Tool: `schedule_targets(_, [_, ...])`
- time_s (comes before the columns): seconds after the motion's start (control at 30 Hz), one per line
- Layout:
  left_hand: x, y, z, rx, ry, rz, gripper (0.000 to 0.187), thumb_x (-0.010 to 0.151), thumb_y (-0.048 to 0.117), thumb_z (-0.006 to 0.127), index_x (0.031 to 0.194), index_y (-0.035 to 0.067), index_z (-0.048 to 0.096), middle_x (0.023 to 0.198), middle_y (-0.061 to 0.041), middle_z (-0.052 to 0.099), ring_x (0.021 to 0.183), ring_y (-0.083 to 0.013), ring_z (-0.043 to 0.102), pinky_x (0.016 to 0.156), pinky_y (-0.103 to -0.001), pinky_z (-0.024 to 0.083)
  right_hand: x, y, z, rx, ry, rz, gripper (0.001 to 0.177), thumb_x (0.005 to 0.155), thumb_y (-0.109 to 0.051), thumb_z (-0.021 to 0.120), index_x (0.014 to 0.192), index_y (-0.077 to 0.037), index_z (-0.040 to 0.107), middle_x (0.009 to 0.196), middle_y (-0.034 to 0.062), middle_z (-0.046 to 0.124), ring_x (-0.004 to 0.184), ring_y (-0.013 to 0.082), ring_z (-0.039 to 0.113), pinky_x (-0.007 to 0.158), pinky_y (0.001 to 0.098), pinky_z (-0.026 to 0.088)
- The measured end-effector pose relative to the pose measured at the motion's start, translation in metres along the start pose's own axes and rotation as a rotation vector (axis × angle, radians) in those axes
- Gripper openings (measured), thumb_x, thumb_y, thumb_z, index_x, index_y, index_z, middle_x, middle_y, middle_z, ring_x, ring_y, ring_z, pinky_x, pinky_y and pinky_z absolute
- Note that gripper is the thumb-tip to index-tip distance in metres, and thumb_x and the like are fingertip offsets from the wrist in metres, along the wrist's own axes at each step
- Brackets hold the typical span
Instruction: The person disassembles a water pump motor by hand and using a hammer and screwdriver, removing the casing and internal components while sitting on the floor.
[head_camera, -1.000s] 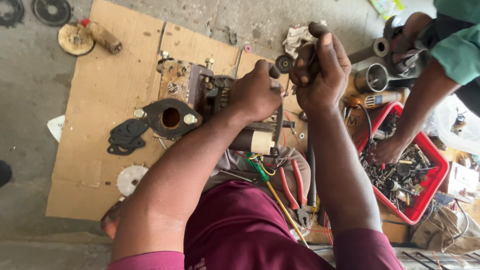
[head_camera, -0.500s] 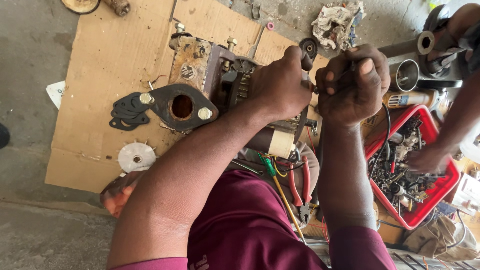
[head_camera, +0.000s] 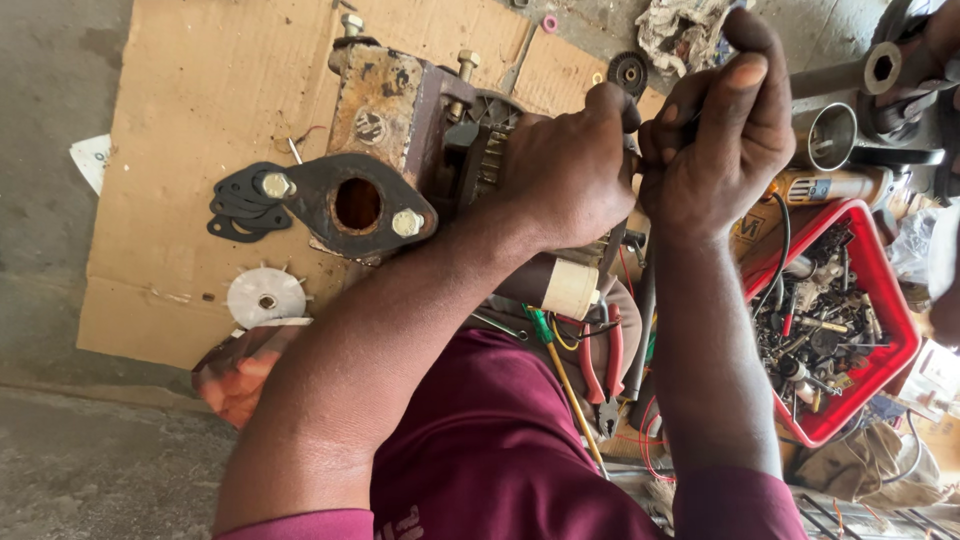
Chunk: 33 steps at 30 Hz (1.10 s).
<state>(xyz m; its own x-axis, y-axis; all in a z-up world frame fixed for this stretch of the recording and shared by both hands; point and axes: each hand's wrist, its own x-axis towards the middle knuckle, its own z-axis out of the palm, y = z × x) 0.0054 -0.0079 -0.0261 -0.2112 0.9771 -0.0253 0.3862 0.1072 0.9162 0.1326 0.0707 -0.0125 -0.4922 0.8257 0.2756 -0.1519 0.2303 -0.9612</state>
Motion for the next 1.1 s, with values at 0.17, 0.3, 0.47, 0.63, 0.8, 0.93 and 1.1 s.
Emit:
schedule_targets(0.17, [0.001, -0.003, 0.002, 0.002, -0.064, -0.058, 0.057, 0.080, 0.018, 0.076, 0.120, -0.006, 0.043, 0.068, -0.007, 0.073, 0.062, -0.0239, 0.075, 0.083, -0.051, 0.049, 0.005, -0.001, -0.001, 0.011, 0.060, 0.109, 0.034, 0.122, -0.032, 0.059, 0.138, -0.002, 0.062, 0.074, 0.0100, 0.055, 0.047, 0.0101, 0.036, 0.044, 0.0256, 0.028])
schedule_targets(0.3, [-0.001, -0.006, 0.003, -0.018, 0.010, -0.013, 0.058, 0.079, 0.019, 0.080, 0.116, -0.005, 0.043, 0.069, -0.008, 0.073, 0.066, -0.0264, 0.075, 0.083, -0.051, 0.050, 0.011, -0.003, -0.006, 0.068, 0.092, 0.241, 0.027, 0.122, -0.031, 0.060, 0.128, -0.004, 0.062, 0.075, 0.0100, 0.054, 0.048, 0.0127, 0.036, 0.049, 0.0287, 0.029])
schedule_targets(0.47, [0.000, -0.006, 0.005, -0.041, 0.036, -0.022, 0.059, 0.074, 0.017, 0.081, 0.113, -0.005, 0.043, 0.069, -0.009, 0.074, 0.068, -0.0285, 0.075, 0.084, -0.051, 0.049, 0.015, -0.003, -0.007, 0.121, 0.089, 0.320, 0.019, 0.120, -0.023, 0.059, 0.112, -0.006, 0.058, 0.077, 0.0104, 0.053, 0.050, 0.0134, 0.036, 0.049, 0.0287, 0.028])
schedule_targets(0.63, [0.001, -0.006, 0.005, -0.049, 0.015, -0.036, 0.056, 0.075, 0.017, 0.080, 0.112, -0.004, 0.044, 0.068, -0.010, 0.073, 0.068, -0.0278, 0.075, 0.084, -0.050, 0.048, 0.022, -0.006, -0.006, 0.126, 0.148, 0.425, 0.017, 0.120, -0.020, 0.060, 0.110, -0.007, 0.057, 0.078, 0.0092, 0.056, 0.051, 0.0118, 0.038, 0.045, 0.0252, 0.027])
schedule_targets(0.8, [0.000, -0.005, 0.006, -0.043, 0.024, -0.034, 0.045, 0.079, 0.013, 0.076, 0.109, -0.001, 0.046, 0.070, -0.011, 0.073, 0.066, -0.0274, 0.075, 0.082, -0.047, 0.050, 0.029, -0.002, -0.009, 0.140, 0.185, 0.470, 0.019, 0.120, -0.017, 0.062, 0.105, -0.007, 0.055, 0.078, 0.0092, 0.057, 0.051, 0.0118, 0.039, 0.045, 0.0250, 0.028])
schedule_targets(0.93, [0.001, -0.004, 0.006, -0.030, 0.048, -0.025, 0.045, 0.078, 0.012, 0.075, 0.109, -0.002, 0.046, 0.070, -0.012, 0.073, 0.068, -0.0289, 0.075, 0.081, -0.049, 0.050, 0.034, 0.001, -0.011, 0.174, 0.211, 0.527, 0.012, 0.115, -0.012, 0.064, 0.107, -0.008, 0.055, 0.082, 0.0096, 0.059, 0.053, 0.0131, 0.042, 0.045, 0.0264, 0.031])
schedule_targets(1.1, [0.001, -0.005, 0.005, -0.039, 0.045, -0.013, 0.041, 0.083, 0.015, 0.073, 0.109, -0.001, 0.046, 0.071, -0.013, 0.074, 0.069, -0.0307, 0.075, 0.079, -0.050, 0.050, 0.039, 0.009, -0.018, 0.142, 0.253, 0.591, 0.012, 0.111, -0.013, 0.064, 0.104, -0.009, 0.055, 0.080, 0.0091, 0.060, 0.054, 0.0129, 0.042, 0.049, 0.0285, 0.031])
